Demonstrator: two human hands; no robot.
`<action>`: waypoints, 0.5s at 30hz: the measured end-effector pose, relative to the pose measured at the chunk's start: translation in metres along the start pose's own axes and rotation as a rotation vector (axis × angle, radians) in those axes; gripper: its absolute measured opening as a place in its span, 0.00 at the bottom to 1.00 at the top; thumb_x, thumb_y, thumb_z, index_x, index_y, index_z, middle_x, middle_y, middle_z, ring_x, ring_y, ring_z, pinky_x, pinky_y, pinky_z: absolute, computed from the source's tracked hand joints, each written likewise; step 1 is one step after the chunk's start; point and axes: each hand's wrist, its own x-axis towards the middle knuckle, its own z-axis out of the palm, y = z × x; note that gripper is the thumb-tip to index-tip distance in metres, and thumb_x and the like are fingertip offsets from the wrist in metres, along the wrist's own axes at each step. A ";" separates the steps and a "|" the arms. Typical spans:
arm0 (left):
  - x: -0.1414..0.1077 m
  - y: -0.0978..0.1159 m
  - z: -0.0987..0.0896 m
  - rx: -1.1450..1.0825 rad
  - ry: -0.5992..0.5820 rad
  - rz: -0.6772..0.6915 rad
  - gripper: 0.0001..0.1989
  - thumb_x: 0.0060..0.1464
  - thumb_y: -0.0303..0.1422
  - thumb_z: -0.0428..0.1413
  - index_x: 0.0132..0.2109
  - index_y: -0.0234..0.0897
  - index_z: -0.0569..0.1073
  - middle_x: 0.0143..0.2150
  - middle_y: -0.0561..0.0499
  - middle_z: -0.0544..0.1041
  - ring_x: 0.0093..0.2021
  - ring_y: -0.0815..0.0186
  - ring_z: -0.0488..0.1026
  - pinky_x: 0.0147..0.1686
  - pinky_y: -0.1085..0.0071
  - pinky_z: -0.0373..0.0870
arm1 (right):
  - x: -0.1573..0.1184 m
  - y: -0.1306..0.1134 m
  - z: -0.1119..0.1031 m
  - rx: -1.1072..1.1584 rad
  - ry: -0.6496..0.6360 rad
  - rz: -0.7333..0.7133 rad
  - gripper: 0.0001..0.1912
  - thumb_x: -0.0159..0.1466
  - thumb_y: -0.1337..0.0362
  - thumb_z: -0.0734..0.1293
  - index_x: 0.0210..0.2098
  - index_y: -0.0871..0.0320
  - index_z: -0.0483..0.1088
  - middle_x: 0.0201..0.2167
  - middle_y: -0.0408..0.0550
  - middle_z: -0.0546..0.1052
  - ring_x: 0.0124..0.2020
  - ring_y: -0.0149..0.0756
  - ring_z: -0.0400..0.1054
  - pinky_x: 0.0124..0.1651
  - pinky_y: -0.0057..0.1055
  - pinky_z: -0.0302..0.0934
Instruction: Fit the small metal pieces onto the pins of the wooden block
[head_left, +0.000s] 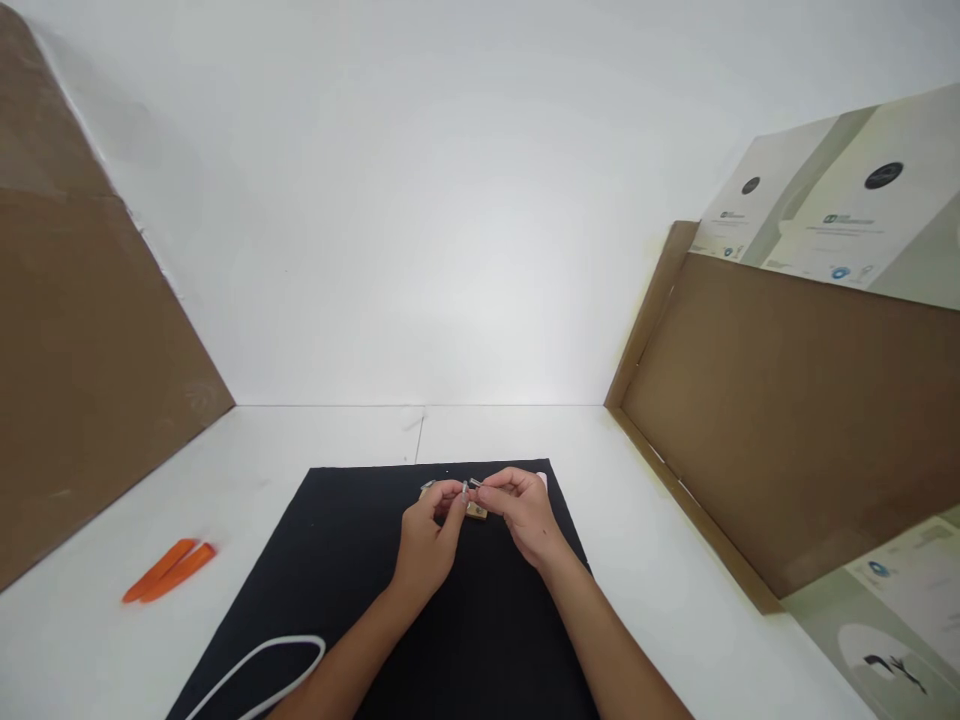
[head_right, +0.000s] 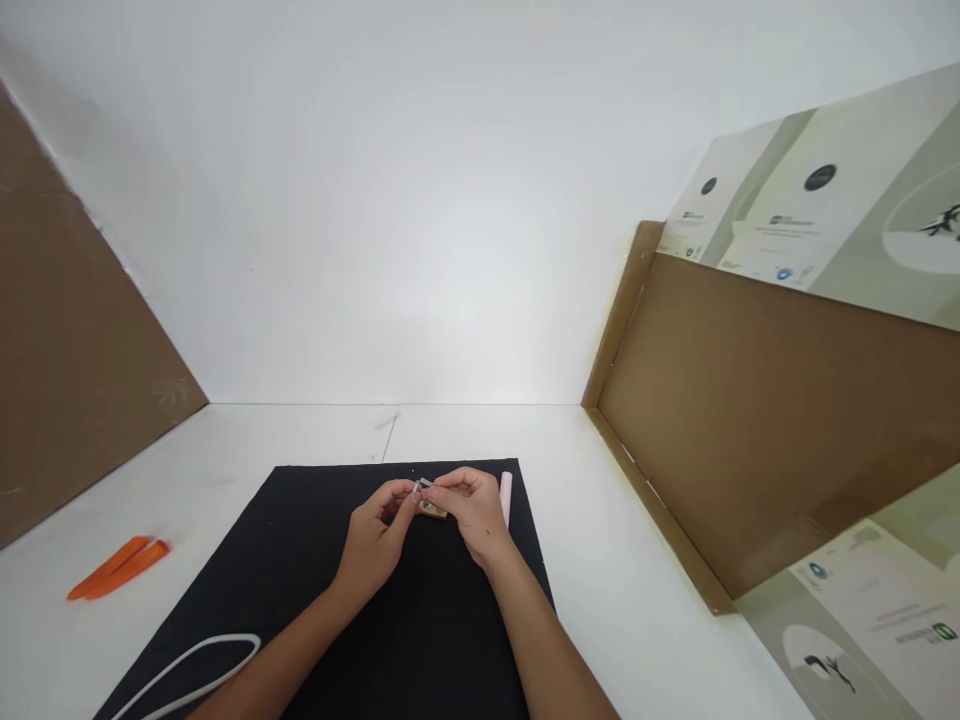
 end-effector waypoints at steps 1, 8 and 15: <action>0.000 0.000 0.000 -0.006 0.001 -0.012 0.10 0.59 0.37 0.54 0.43 0.38 0.75 0.39 0.48 0.80 0.37 0.62 0.78 0.39 0.68 0.74 | -0.001 -0.001 0.000 -0.004 -0.018 0.000 0.12 0.47 0.63 0.79 0.27 0.59 0.75 0.28 0.49 0.82 0.33 0.41 0.78 0.42 0.36 0.70; 0.000 0.003 -0.001 0.004 -0.001 -0.012 0.11 0.59 0.38 0.55 0.43 0.37 0.76 0.39 0.48 0.81 0.36 0.62 0.78 0.39 0.68 0.74 | -0.002 -0.004 0.001 -0.029 -0.050 -0.003 0.12 0.46 0.62 0.79 0.26 0.58 0.75 0.25 0.47 0.81 0.32 0.41 0.77 0.41 0.37 0.70; -0.001 0.006 0.001 0.017 -0.010 0.015 0.10 0.59 0.38 0.54 0.40 0.37 0.75 0.34 0.50 0.80 0.34 0.63 0.78 0.37 0.69 0.74 | 0.000 -0.001 0.001 -0.057 0.038 -0.002 0.15 0.46 0.59 0.79 0.28 0.60 0.75 0.27 0.49 0.81 0.32 0.42 0.77 0.42 0.39 0.70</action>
